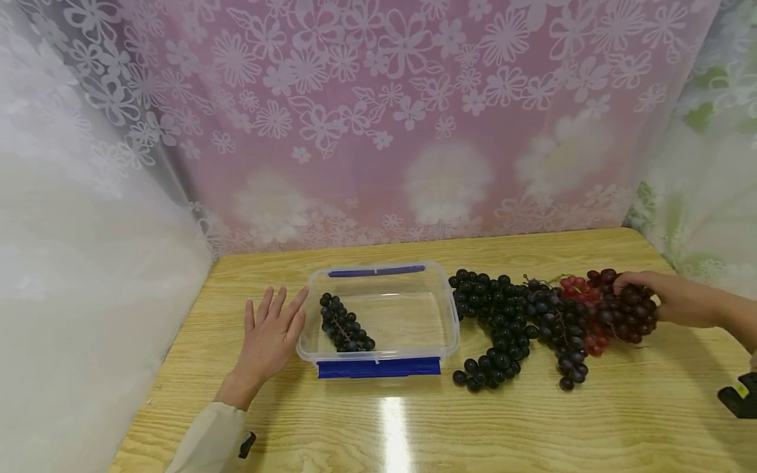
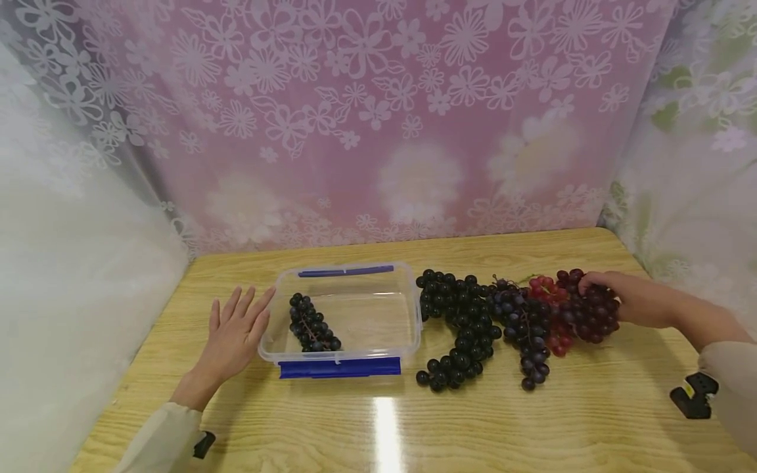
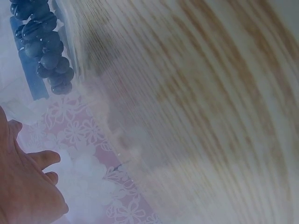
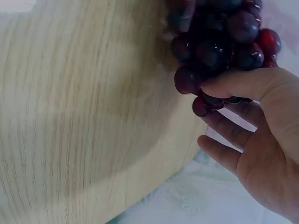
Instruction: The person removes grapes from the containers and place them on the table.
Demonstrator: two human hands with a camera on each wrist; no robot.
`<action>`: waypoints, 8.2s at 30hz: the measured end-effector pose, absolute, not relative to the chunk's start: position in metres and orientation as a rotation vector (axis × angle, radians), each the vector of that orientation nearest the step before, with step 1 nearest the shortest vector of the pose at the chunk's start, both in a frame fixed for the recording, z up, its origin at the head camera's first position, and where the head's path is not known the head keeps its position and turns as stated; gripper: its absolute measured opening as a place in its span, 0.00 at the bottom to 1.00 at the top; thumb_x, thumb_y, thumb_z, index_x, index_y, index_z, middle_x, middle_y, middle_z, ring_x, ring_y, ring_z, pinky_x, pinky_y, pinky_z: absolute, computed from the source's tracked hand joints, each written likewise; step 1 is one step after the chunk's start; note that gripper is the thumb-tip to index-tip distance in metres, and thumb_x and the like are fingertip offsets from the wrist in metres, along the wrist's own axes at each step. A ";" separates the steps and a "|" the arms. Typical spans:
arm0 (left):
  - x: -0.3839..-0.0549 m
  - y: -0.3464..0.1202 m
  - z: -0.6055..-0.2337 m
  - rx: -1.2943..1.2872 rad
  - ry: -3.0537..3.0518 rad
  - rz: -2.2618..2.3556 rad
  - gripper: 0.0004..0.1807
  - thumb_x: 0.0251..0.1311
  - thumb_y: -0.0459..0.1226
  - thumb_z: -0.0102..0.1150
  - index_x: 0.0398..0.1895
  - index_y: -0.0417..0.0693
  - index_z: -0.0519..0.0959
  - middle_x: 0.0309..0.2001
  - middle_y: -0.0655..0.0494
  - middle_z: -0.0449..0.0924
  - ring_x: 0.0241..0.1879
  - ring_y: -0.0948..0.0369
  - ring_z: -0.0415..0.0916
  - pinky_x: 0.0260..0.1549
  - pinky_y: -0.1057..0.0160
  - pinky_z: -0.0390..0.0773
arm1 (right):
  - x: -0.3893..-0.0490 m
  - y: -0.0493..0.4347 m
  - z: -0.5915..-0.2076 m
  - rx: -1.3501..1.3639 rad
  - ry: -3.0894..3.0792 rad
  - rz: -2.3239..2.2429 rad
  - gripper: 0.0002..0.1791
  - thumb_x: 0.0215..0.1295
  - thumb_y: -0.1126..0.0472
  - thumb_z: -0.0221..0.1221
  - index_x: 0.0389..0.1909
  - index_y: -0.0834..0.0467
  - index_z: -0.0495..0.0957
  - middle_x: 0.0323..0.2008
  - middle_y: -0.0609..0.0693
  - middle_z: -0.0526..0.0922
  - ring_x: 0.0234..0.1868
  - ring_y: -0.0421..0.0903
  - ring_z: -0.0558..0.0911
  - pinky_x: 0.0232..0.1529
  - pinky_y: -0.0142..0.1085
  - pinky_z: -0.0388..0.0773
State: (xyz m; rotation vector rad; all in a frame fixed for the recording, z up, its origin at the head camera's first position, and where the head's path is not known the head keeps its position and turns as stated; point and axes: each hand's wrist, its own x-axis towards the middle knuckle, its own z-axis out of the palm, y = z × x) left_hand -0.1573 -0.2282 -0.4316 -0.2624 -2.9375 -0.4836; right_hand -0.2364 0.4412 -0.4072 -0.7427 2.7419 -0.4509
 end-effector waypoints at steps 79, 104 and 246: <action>-0.156 -0.227 -0.434 -0.268 -2.930 -0.469 0.28 0.74 0.55 0.31 0.75 0.66 0.52 0.74 0.44 0.46 0.73 0.45 0.33 0.63 0.39 0.25 | -0.203 0.330 -0.381 -0.674 3.095 -0.064 0.45 0.66 0.33 0.48 0.77 0.40 0.39 0.74 0.61 0.45 0.70 0.69 0.45 0.62 0.67 0.30; -0.155 -0.226 -0.426 -0.273 -2.914 -0.235 0.29 0.74 0.57 0.26 0.74 0.66 0.56 0.73 0.42 0.48 0.73 0.46 0.33 0.64 0.39 0.25 | -0.198 0.238 -0.369 -0.922 3.111 -0.155 0.43 0.65 0.30 0.45 0.76 0.43 0.48 0.74 0.57 0.48 0.72 0.61 0.46 0.66 0.60 0.36; -0.151 -0.225 -0.423 -0.265 -2.917 -0.226 0.28 0.74 0.56 0.27 0.74 0.65 0.57 0.73 0.43 0.50 0.73 0.47 0.36 0.64 0.39 0.29 | -0.215 -0.013 -0.412 -0.886 2.598 -0.387 0.22 0.63 0.49 0.61 0.58 0.46 0.72 0.49 0.44 0.80 0.41 0.40 0.78 0.41 0.40 0.75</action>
